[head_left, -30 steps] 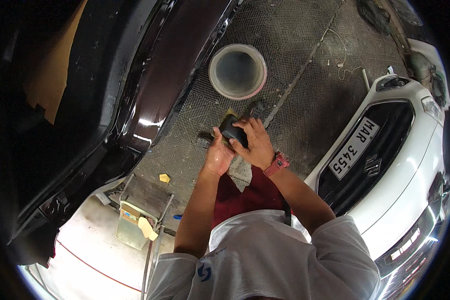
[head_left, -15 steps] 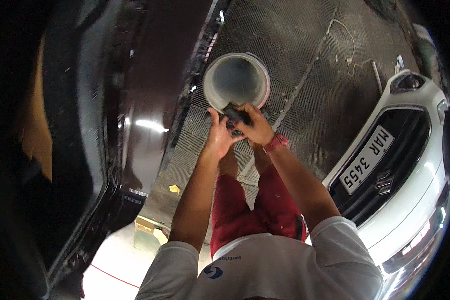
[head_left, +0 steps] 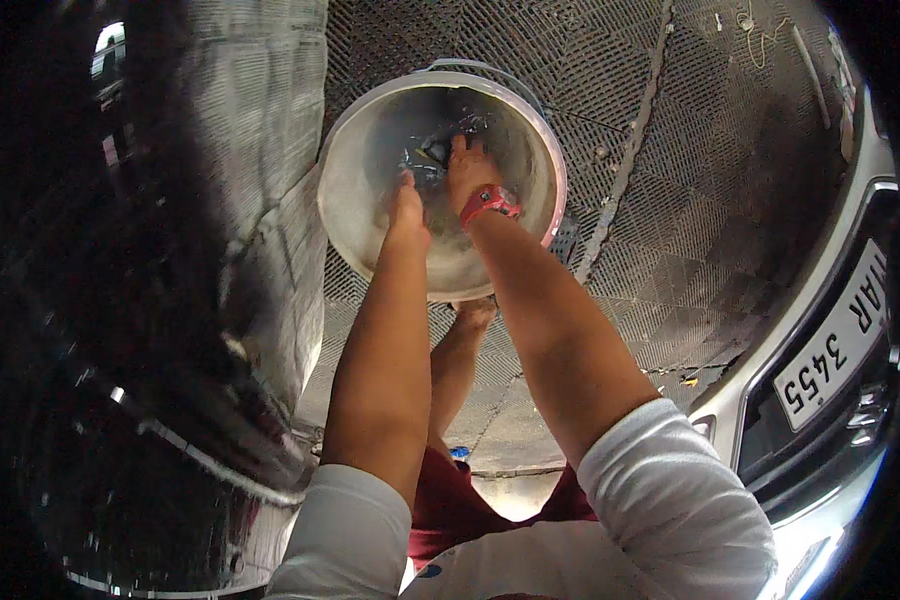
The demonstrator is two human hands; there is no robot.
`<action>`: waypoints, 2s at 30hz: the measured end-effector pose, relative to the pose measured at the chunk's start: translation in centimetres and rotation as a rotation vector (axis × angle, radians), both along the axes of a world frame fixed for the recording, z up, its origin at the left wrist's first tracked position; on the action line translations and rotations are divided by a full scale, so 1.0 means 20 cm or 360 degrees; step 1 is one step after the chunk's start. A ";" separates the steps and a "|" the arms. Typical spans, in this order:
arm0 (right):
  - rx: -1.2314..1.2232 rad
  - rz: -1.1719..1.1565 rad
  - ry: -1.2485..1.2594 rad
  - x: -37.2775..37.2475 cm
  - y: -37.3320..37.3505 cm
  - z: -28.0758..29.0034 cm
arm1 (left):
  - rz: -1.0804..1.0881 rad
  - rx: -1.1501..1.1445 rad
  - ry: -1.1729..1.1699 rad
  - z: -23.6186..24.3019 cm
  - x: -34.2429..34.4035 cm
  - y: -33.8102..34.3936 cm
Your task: The person sands the surface of a detached black car bumper using a sanding block and water from a nearby bucket. They repeatedly dip the sanding block into the water and rub it against the bumper's surface to smooth it.
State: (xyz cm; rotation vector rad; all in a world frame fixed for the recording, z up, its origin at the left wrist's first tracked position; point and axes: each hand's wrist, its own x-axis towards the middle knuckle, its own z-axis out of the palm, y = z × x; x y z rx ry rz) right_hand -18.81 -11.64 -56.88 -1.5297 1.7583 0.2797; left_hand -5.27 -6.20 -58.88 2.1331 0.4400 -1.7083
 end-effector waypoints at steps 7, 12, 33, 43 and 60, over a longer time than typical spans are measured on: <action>0.0304 0.1023 0.0022 -0.18 -0.04 0.01 | 0.0211 -0.0013 -0.0141 0.11 -0.17 -0.09; -0.0578 0.1332 -0.0219 -0.18 -0.08 1.01 | 0.0719 -0.0576 0.0375 0.46 -0.02 0.03; -0.1140 0.1155 -0.0673 -0.14 -0.91 3.37 | -0.2301 -0.1388 -0.1995 3.01 0.17 -0.35; -0.1880 0.0933 -0.0289 0.24 -1.21 2.70 | -0.3371 -0.1535 -0.1678 3.30 0.94 -0.19; -0.1487 0.0641 -0.0586 0.54 0.00 2.81 | -0.3305 -0.2212 -0.1036 3.34 1.14 -0.27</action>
